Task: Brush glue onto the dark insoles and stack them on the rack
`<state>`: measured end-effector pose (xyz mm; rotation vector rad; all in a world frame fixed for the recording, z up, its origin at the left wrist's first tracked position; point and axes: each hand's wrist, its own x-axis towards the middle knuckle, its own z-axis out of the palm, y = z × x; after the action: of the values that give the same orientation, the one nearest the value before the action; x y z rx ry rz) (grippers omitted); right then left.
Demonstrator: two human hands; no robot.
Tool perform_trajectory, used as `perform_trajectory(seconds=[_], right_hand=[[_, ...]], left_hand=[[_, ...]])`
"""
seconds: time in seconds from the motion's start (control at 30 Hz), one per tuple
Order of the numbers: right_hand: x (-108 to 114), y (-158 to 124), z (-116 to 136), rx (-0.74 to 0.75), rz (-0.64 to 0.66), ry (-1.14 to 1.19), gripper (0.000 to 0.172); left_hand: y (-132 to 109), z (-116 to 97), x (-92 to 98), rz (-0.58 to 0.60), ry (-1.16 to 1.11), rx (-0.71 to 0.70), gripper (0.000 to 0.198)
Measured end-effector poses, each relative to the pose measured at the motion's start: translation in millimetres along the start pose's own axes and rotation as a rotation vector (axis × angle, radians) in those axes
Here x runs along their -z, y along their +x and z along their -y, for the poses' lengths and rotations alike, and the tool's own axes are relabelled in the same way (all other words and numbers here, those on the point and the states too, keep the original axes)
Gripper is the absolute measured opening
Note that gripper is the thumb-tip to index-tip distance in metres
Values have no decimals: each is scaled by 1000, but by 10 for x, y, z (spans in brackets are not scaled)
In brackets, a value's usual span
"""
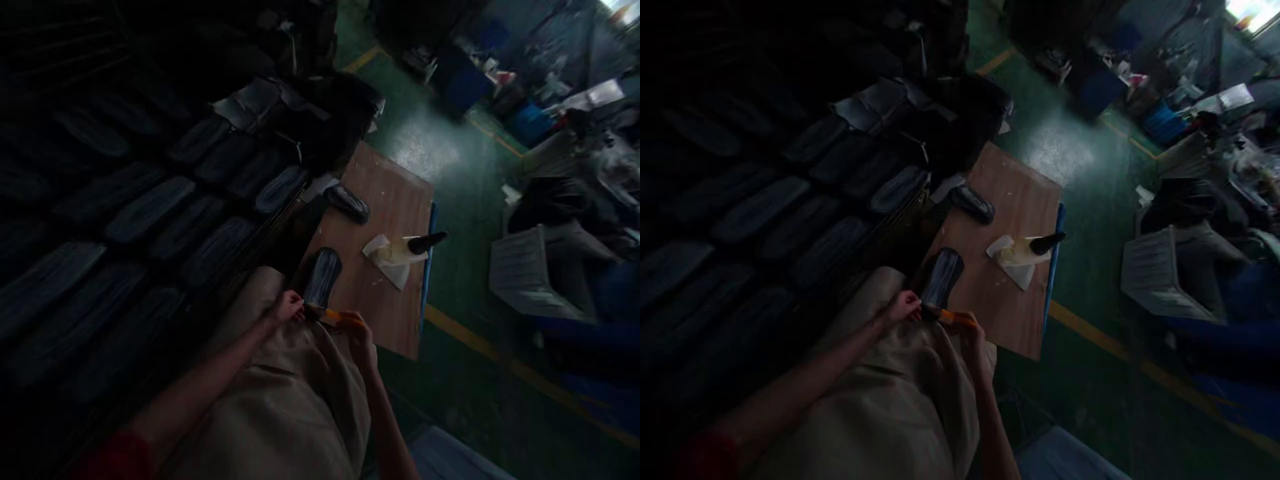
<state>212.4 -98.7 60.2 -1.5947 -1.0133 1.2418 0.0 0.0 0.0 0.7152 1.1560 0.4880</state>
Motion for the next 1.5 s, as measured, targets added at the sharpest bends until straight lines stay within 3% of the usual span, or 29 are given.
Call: perform_trajectory(seconds=[0.17, 0.37, 0.5, 0.7, 0.93, 1.07, 1.2, 1.37, 1.5], right_hand=[[4, 101, 157, 62, -198, -42, 31], [-44, 156, 168, 13, -91, -68, 31], [-23, 475, 153, 110, -206, -67, 27], [-169, 1004, 384, 281, -306, -53, 22], [-288, 1289, 386, 295, -364, -4, 28], [-231, 1216, 304, 272, -437, 72, 29], [-193, 893, 242, 220, -503, 182, 30], [-25, 504, 78, 171, -633, 189, 39], [131, 356, -30, 102, -696, 199, 42]], left_hand=[[23, -36, -32, -38, 53, 35, 25], [-42, -137, -65, -39, 97, 31, 19], [-41, -140, -79, -33, 102, -5, 21], [-77, -129, -67, -24, 91, -70, 16], [-73, -156, -81, -54, 125, -23, 16], [-15, -157, -102, -48, 141, 24, 20], [-89, -224, -101, -72, 267, -15, 16], [-343, -484, -62, -104, 751, -383, 10], [-597, -742, -14, -66, 869, -558, 10]])
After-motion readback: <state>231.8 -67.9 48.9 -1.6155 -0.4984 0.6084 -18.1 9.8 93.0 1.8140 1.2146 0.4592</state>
